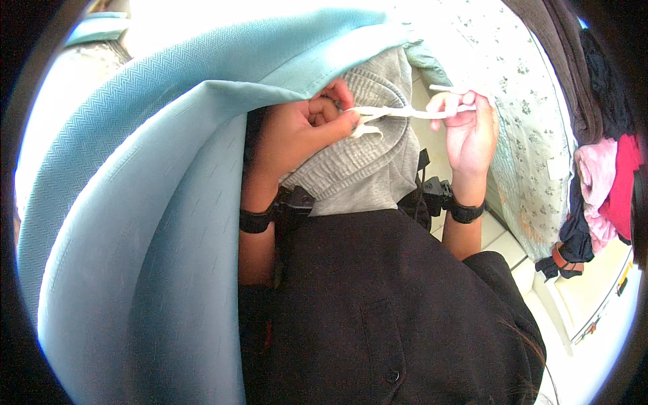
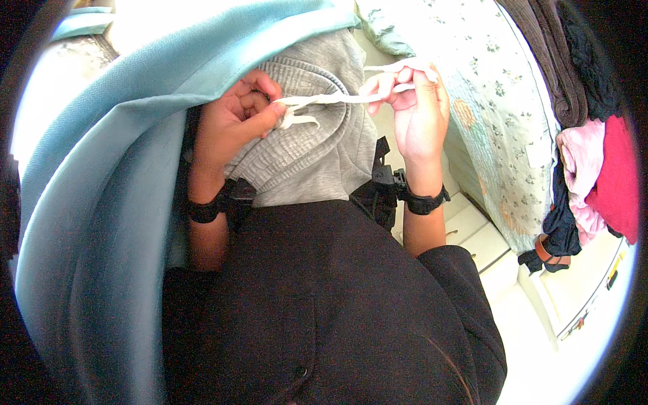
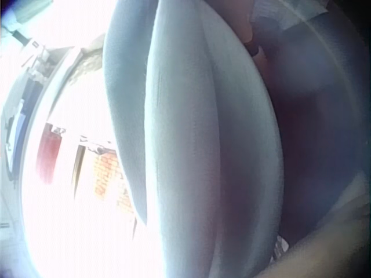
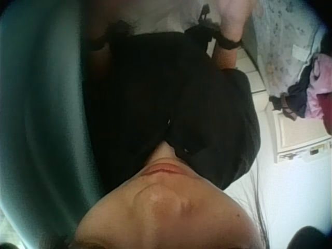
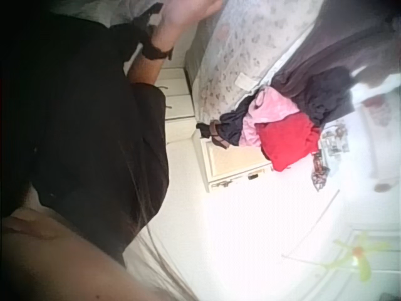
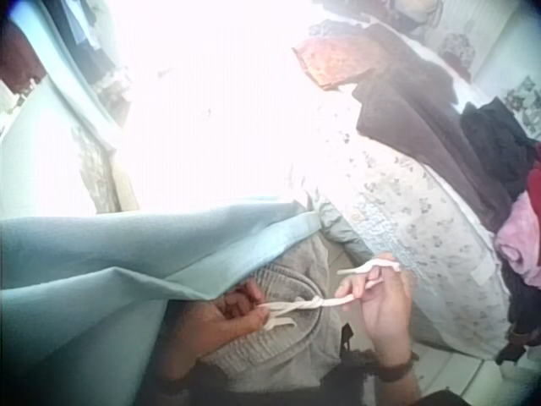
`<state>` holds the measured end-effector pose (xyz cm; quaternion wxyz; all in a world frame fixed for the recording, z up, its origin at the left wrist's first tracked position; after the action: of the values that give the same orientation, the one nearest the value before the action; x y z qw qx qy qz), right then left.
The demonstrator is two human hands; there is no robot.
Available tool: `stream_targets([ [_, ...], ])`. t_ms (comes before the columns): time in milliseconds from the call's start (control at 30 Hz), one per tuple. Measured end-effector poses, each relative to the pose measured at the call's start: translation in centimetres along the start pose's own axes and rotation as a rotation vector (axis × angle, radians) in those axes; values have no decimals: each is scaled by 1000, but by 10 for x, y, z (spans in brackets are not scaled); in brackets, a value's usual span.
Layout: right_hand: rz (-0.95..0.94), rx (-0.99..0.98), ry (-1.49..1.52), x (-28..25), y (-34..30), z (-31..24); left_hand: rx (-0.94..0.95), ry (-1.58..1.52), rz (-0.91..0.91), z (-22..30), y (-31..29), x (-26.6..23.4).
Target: The person smooths a towel on a desk, then moves to a bed to fold a floral garment and tie the drawstring of a pair of shorts.
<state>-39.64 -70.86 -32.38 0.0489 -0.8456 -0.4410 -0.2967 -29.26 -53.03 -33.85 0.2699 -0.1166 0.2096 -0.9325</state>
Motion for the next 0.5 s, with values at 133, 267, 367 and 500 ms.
stream_targets([
  [133, -22, 24, 36, 13, -1, -5, 37, -159, 49, 11, -9, -8],
  [267, -69, -20, -242, 20, -3, -5, 88, -332, 19, 17, -12, -11],
  [367, -108, 3, -220, 16, -5, 1, 89, -340, 52, 11, -12, -19],
  [500, -97, -34, -309, 11, -2, -5, 130, -287, 112, -3, -14, -35],
])
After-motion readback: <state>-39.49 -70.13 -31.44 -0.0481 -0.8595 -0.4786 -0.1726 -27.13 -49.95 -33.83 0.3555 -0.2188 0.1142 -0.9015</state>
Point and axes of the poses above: each hand's wrist, its own y-axis towards the middle knuckle, its own x-axis out of the palm, z = x × y, the point moved 10 cm from there along y, towards the middle knuckle, and after that the axes turned 13 degrees about -x, right-handed, at the moved point
